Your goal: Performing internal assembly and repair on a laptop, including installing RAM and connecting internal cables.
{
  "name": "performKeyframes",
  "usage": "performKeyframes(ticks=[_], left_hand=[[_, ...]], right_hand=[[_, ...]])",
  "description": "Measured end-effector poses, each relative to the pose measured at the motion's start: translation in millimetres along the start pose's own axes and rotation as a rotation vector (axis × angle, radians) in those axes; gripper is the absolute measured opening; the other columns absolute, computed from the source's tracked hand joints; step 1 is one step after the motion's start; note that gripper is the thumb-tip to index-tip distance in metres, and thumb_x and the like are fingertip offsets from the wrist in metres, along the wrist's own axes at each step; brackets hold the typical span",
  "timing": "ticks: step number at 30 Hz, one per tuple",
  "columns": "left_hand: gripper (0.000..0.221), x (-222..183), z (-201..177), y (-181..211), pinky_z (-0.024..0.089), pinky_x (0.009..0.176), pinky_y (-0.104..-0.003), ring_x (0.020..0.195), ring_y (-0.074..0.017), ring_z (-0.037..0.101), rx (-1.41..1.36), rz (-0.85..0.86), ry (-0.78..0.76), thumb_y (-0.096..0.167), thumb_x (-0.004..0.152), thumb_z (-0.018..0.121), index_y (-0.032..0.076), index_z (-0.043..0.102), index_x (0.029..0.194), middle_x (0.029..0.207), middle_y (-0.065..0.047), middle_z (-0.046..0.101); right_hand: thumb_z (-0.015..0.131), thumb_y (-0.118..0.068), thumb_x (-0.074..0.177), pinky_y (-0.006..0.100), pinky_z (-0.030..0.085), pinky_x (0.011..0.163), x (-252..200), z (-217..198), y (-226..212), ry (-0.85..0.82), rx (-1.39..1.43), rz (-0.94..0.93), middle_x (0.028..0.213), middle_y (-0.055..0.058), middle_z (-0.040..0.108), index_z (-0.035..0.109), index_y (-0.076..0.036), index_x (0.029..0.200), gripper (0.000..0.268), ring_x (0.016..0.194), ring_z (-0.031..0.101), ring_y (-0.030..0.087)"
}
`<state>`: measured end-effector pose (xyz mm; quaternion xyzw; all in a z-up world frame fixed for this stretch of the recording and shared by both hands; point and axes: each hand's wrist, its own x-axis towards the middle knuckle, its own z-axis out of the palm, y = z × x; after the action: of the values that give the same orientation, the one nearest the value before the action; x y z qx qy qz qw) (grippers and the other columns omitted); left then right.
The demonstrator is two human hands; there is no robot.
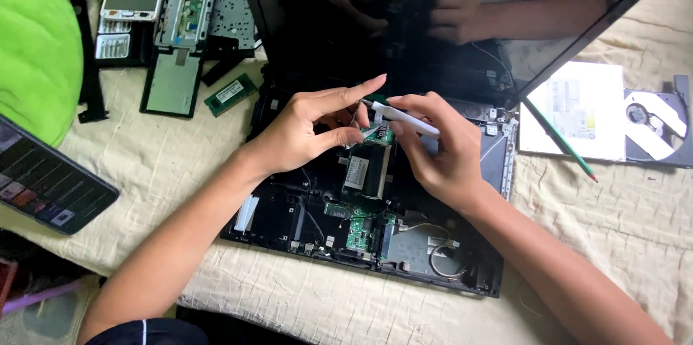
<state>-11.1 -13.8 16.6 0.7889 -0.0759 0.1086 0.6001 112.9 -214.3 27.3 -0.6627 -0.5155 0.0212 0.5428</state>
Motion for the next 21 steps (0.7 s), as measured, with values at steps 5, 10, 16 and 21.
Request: performKeyframes(ticks=[5, 10, 16, 21], left_hand=[[0.060, -2, -2, 1, 0.064, 0.077, -0.033, 0.087, -0.0209, 0.073, -0.009, -0.007, 0.011, 0.011, 0.100, 0.071, 0.013, 0.047, 0.155, 0.104, -0.011, 0.071], [0.059, -2, 0, 0, 0.064, 0.079, -0.032, 0.088, -0.0205, 0.074, -0.027, 0.021, 0.000, 0.012, 0.099, 0.074, 0.017, 0.051, 0.153, 0.105, -0.011, 0.073], [0.064, -2, -2, -4, 0.063, 0.077, -0.029, 0.089, -0.0189, 0.076, -0.021, 0.021, -0.003, 0.009, 0.094, 0.079, 0.018, 0.052, 0.152, 0.106, -0.009, 0.074], [0.079, -3, -2, 3, 0.065, 0.079, -0.030, 0.089, -0.0179, 0.077, -0.057, -0.007, 0.004, 0.006, 0.093, 0.082, 0.017, 0.040, 0.159, 0.106, -0.010, 0.074]], right_hand=[[0.069, 0.003, 0.099, 0.031, 0.051, 0.057, 6, -1, -3, 0.013, 0.134, 0.041, 0.076, 0.012, 0.064, 0.068, 0.000, 0.121, 0.023, 0.057, 0.060, 0.019], [0.051, -0.013, 0.109, 0.027, 0.048, 0.054, 3, -1, 7, -0.015, 0.305, 0.181, 0.062, 0.006, 0.055, 0.069, 0.002, 0.115, 0.024, 0.047, 0.054, 0.013], [0.051, -0.013, 0.110, 0.025, 0.047, 0.052, -4, 0, 19, -0.007, 0.279, 0.174, 0.056, 0.004, 0.057, 0.068, -0.002, 0.118, 0.021, 0.042, 0.055, 0.012], [0.061, -0.007, 0.104, 0.027, 0.048, 0.053, -1, 1, 10, -0.012, 0.249, 0.169, 0.063, 0.008, 0.060, 0.065, -0.001, 0.119, 0.016, 0.045, 0.058, 0.015]])
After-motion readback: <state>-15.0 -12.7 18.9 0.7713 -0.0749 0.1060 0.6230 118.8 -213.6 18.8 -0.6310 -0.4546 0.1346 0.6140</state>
